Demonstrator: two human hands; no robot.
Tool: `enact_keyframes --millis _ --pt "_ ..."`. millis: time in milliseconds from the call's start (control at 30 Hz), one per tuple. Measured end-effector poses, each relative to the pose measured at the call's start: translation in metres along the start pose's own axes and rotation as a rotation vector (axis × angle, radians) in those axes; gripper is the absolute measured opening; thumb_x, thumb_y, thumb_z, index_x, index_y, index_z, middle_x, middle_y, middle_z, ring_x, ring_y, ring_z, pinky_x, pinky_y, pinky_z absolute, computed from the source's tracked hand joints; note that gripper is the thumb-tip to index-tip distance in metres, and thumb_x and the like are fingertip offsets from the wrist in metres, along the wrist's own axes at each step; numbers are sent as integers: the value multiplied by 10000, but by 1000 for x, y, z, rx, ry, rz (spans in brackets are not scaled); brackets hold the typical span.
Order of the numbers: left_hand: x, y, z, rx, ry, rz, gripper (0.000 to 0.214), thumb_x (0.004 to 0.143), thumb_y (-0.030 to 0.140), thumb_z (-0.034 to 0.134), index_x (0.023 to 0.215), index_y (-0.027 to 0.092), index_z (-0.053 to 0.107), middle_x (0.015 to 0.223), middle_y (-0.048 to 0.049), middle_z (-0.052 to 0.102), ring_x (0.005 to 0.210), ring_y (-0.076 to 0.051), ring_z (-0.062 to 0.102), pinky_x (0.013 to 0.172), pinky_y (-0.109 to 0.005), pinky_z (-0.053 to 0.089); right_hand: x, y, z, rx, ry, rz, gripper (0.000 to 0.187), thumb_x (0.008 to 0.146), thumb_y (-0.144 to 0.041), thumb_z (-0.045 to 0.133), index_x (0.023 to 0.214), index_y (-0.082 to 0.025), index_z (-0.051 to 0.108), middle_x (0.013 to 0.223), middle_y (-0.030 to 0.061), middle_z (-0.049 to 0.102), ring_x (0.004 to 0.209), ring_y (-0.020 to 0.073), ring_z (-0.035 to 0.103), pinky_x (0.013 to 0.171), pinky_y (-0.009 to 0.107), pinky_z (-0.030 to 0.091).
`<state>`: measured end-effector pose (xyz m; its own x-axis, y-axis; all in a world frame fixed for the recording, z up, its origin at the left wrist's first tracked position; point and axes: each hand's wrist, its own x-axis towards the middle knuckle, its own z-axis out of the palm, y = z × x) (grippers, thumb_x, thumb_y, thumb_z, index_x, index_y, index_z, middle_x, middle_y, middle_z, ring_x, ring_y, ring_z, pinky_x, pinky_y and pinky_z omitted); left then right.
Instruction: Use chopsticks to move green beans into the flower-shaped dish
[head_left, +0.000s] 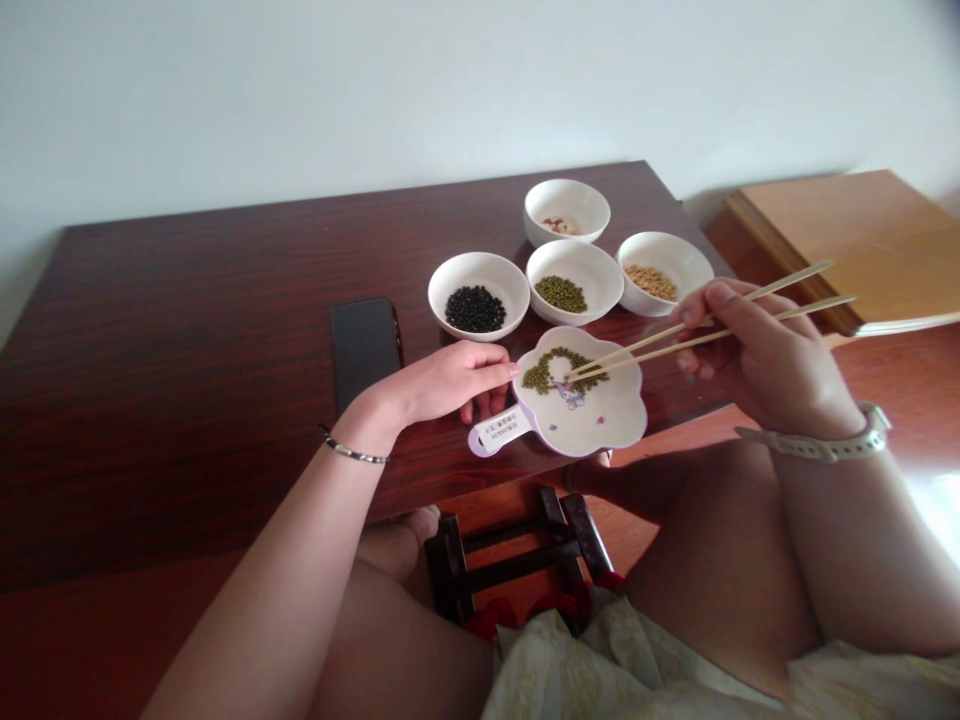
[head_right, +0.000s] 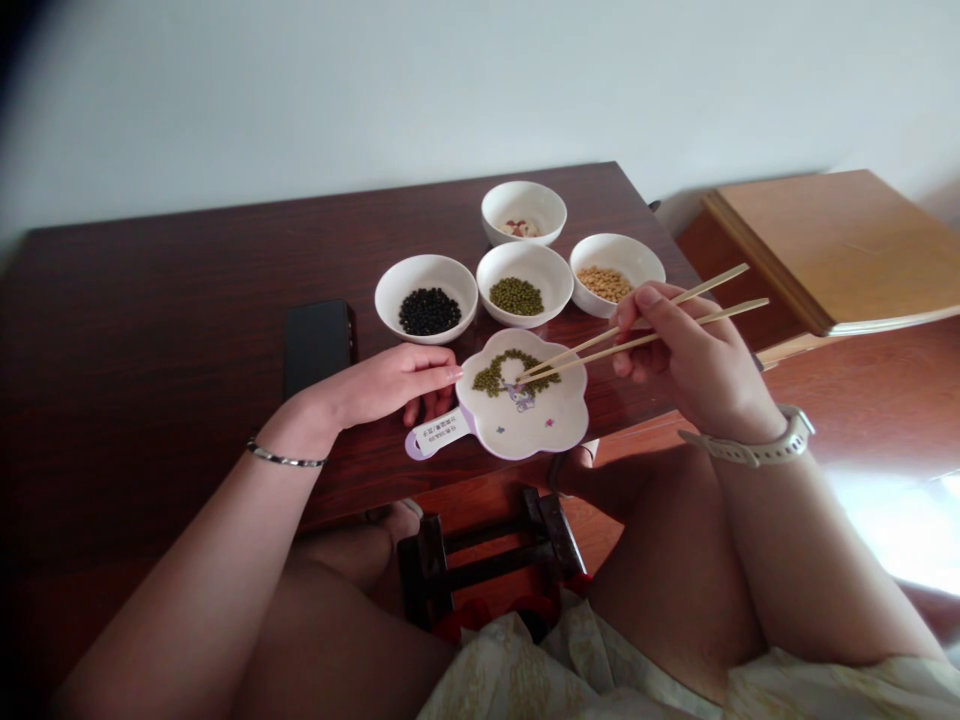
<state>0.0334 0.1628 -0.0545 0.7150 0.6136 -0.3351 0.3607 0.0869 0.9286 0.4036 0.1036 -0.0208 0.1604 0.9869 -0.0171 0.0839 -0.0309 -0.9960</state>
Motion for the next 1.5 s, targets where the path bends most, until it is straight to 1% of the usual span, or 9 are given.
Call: enact_keyframes --millis 100,200,367,567,733,933,1067,1367,1500 --pt "0 0 0 3 1 -1 506 1264 654 802 1043 204 730 932 -34 813 745 -153 716 665 -274 611 1 0 2 23 43 -41 474 1040 -608 1065 835 -247 836 835 59 742 551 142 662 412 232 435" --pt "0 1 0 -2 -1 4 504 1270 649 793 1040 205 728 916 -28 806 742 -153 710 666 -272 611 5 3 1 73 135 -124 418 1044 -525 1046 819 -244 831 906 67 762 554 128 644 399 234 406" --pt "0 1 0 3 -1 2 509 1269 658 790 1044 206 726 918 -30 805 745 -154 709 669 -273 611 13 11 -4 90 266 -246 334 1055 -436 968 809 -259 827 891 73 759 566 150 635 405 267 387" --pt "0 1 0 1 -2 -6 489 1285 631 770 1051 204 726 924 -31 810 751 -150 716 677 -268 616 6 6 2 89 181 -140 372 1031 -505 1038 837 -248 850 892 67 770 556 138 648 391 241 399" --pt "1 0 0 -7 -5 3 466 1285 607 779 1063 199 736 931 -26 806 762 -149 716 675 -265 619 -3 2 14 82 65 -60 456 1029 -586 1092 852 -240 853 868 38 762 566 118 680 438 197 475" --pt "-1 2 1 -10 4 -2 431 1296 571 750 1083 197 738 944 -30 800 769 -155 720 684 -273 629 -5 3 14 39 -42 -4 421 1107 -589 1016 855 -285 871 779 38 735 610 191 713 486 271 570" --pt "-2 5 1 -14 1 -5 449 1281 594 767 1071 199 737 944 -34 801 770 -159 723 678 -271 627 -3 3 13 33 -43 -9 445 1064 -626 1051 853 -282 864 800 41 740 617 194 704 484 284 554" --pt "-1 4 1 -4 9 3 485 1274 615 793 1037 195 738 930 -36 796 766 -160 713 667 -271 619 -5 3 13 18 -16 5 464 1087 -639 1028 877 -268 845 791 41 728 617 188 706 480 272 531" --pt "-1 3 1 -3 9 10 509 1265 646 805 1032 199 733 932 -38 801 767 -161 714 664 -274 615 -5 3 14 17 -10 -1 439 1114 -599 1001 875 -267 844 762 39 719 617 184 707 493 262 509"
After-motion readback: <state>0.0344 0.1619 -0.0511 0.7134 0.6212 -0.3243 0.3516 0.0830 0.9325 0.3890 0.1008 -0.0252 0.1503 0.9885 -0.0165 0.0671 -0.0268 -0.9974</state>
